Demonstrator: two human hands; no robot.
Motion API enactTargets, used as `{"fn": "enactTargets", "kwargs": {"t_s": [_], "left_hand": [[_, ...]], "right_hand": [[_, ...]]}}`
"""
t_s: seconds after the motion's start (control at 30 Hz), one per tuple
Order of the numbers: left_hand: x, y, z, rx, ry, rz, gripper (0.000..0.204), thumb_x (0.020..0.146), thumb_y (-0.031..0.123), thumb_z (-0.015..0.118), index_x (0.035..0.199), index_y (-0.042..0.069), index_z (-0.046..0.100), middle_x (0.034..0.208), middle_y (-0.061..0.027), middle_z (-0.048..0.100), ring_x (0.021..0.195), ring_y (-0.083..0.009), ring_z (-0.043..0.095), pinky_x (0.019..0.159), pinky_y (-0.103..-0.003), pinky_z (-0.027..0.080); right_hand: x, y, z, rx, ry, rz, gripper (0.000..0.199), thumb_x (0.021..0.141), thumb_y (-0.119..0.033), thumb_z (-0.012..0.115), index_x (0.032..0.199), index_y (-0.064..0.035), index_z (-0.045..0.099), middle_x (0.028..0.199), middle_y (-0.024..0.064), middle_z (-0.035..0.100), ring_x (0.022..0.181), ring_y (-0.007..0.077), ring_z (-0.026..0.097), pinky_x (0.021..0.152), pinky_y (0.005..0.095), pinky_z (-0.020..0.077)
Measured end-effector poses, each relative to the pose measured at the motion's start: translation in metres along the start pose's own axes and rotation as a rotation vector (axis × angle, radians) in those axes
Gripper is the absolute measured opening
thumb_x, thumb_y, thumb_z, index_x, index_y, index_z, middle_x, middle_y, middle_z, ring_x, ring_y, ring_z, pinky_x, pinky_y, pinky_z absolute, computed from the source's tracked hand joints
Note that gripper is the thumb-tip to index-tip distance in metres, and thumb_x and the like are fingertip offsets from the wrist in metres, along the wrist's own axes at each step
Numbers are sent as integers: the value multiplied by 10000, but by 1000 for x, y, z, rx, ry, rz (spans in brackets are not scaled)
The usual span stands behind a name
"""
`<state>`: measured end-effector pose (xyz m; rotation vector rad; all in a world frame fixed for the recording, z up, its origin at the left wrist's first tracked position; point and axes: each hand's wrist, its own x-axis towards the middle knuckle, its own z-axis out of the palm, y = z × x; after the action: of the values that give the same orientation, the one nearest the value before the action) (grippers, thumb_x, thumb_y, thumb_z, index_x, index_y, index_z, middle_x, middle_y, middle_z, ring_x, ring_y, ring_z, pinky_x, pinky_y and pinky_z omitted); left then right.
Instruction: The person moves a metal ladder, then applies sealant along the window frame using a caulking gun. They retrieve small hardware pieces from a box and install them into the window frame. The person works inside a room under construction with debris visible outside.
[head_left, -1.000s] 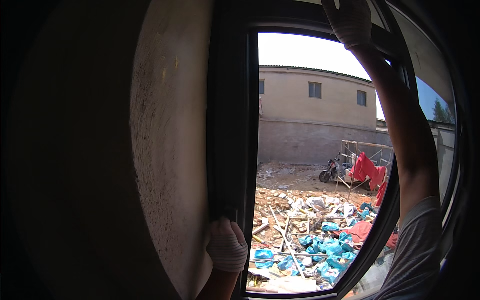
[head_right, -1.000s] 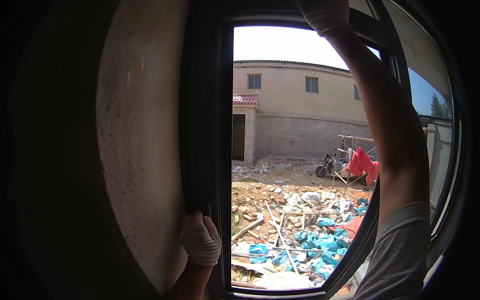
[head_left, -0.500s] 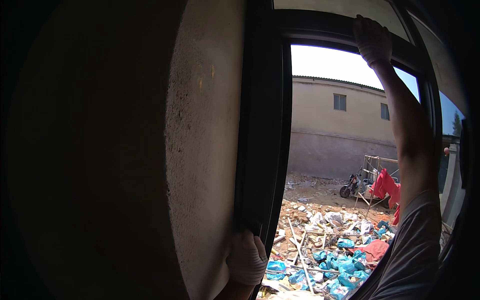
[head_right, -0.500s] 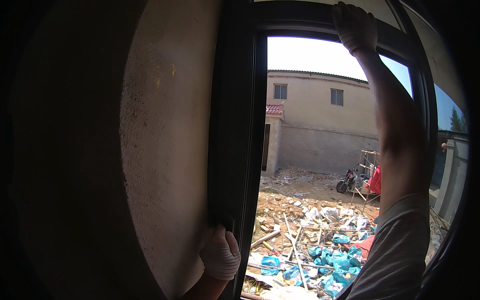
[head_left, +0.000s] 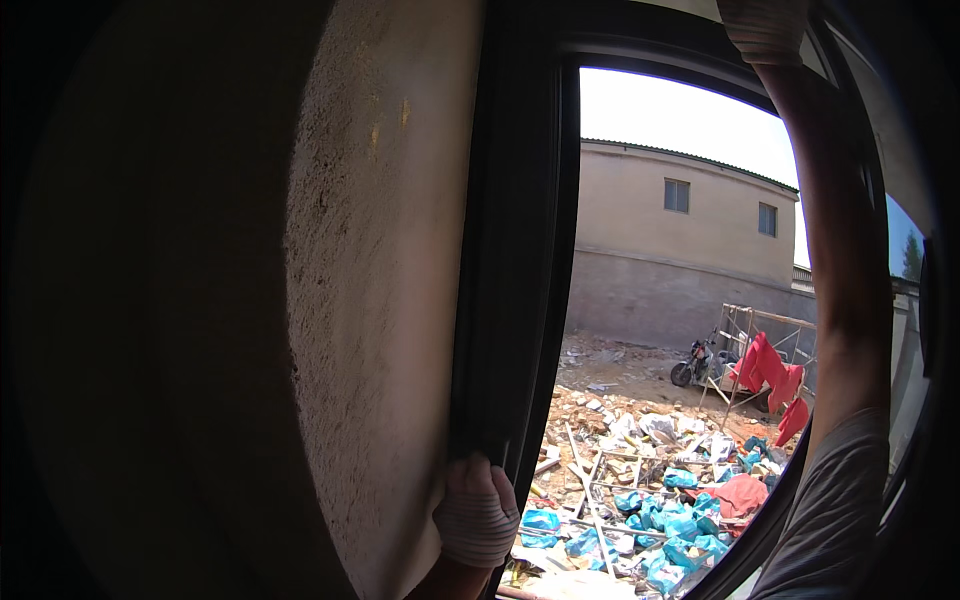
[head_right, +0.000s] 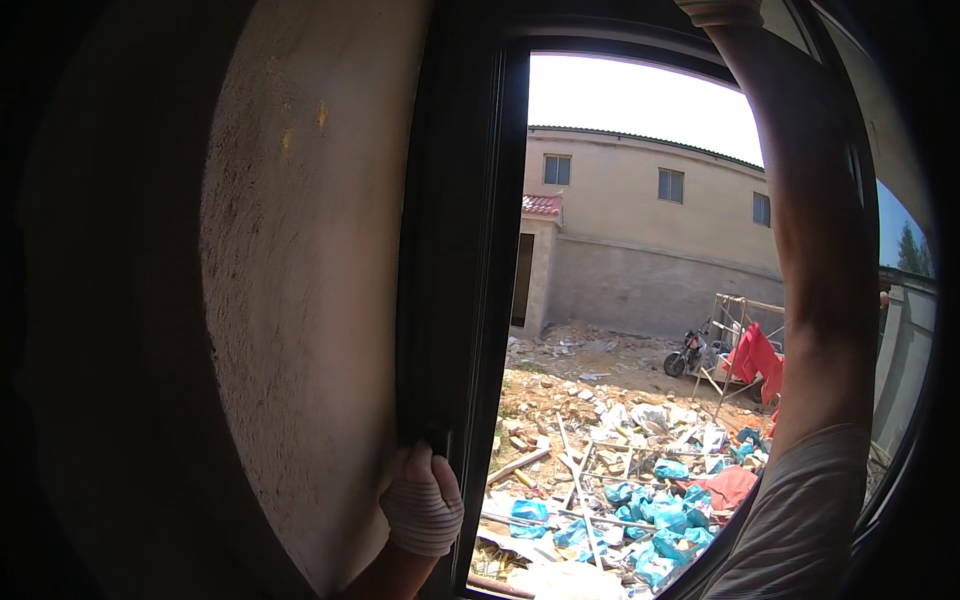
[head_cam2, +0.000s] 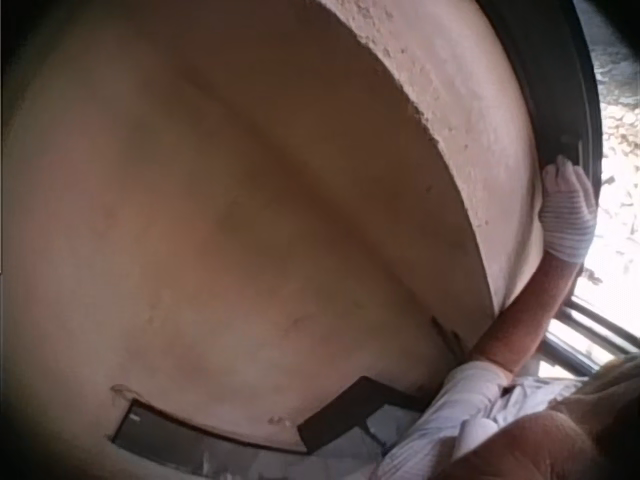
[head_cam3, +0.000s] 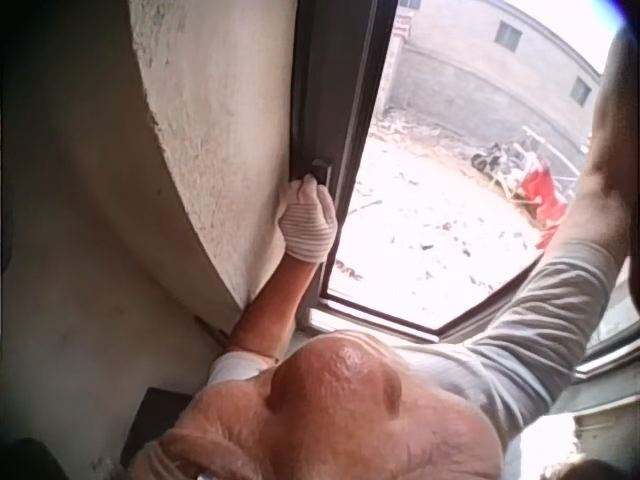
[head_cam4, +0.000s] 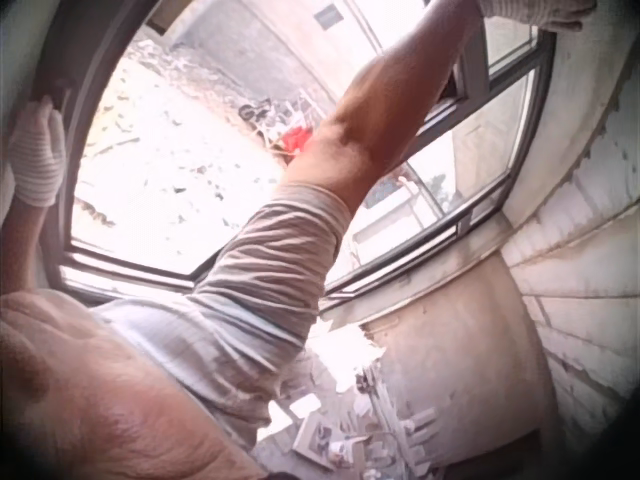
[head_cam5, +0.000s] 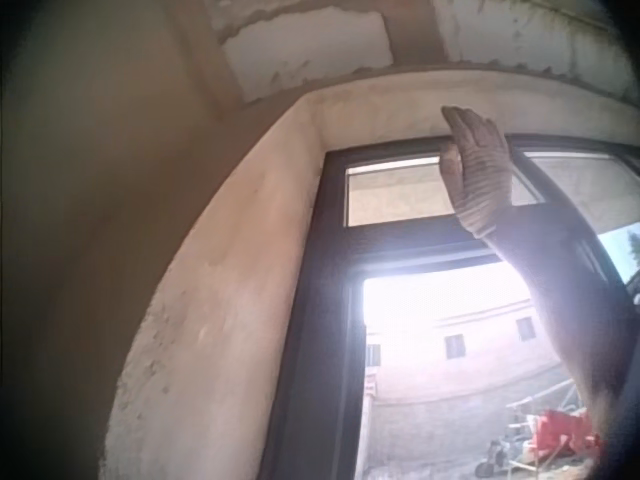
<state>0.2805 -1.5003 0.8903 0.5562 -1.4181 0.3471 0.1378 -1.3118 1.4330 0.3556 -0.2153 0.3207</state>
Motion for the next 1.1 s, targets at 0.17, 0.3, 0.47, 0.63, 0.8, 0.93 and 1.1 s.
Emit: {"fn": "enactTargets", "kwargs": {"t_s": [0.17,0.3,0.47,0.63,0.8,0.93,1.1], "left_hand": [[-1,-3,-1,7,-9,-4,342,914,83,697,1220,-26,591,904,-195,648,721,-329,676,509,-397,568],[-1,2,-3,-14,-14,-12,309,913,52,693,1194,-44,607,904,-213,647,712,-350,671,558,-401,572],[-4,0,-2,12,57,34,288,913,26,684,1185,-43,618,904,-215,649,725,-374,666,614,-429,576],[0,-2,-2,3,-14,6,265,899,15,685,1150,-39,618,832,-173,621,639,-315,637,463,-378,528],[-3,4,0,-71,-75,-52,254,933,6,655,1175,-53,606,928,-233,665,768,-401,677,658,-446,587],[-1,-1,1,9,45,79,294,955,27,649,1225,-72,584,958,-227,686,748,-381,700,595,-412,602],[2,0,2,-26,34,21,282,972,18,638,1236,-66,588,1018,-249,674,866,-405,688,738,-448,600]], "right_hand": [[-94,-5,17,-77,-677,179,436,1070,-388,407,1364,-125,593,1324,104,662,1208,277,640,1015,459,500],[-106,0,18,39,-540,164,486,1066,-407,409,1364,-68,589,1249,141,680,1127,307,661,993,459,502],[-142,1,-3,140,-463,25,565,1050,-439,487,1508,-110,469,1451,167,512,1405,307,453,1189,505,342],[-161,6,-11,198,-423,-39,607,1043,-417,544,1557,-122,410,1502,167,465,1400,346,444,1192,519,358],[-167,22,-28,254,-496,-160,525,986,-298,654,1477,-206,494,1401,114,520,1316,294,515,1114,508,433],[-170,16,-39,193,-611,-104,462,955,-214,714,1390,-181,560,1084,66,667,998,271,663,881,433,541],[-173,25,-29,233,-660,-143,278,1025,-313,638,1231,-132,586,995,91,678,951,275,675,819,406,573]]}}
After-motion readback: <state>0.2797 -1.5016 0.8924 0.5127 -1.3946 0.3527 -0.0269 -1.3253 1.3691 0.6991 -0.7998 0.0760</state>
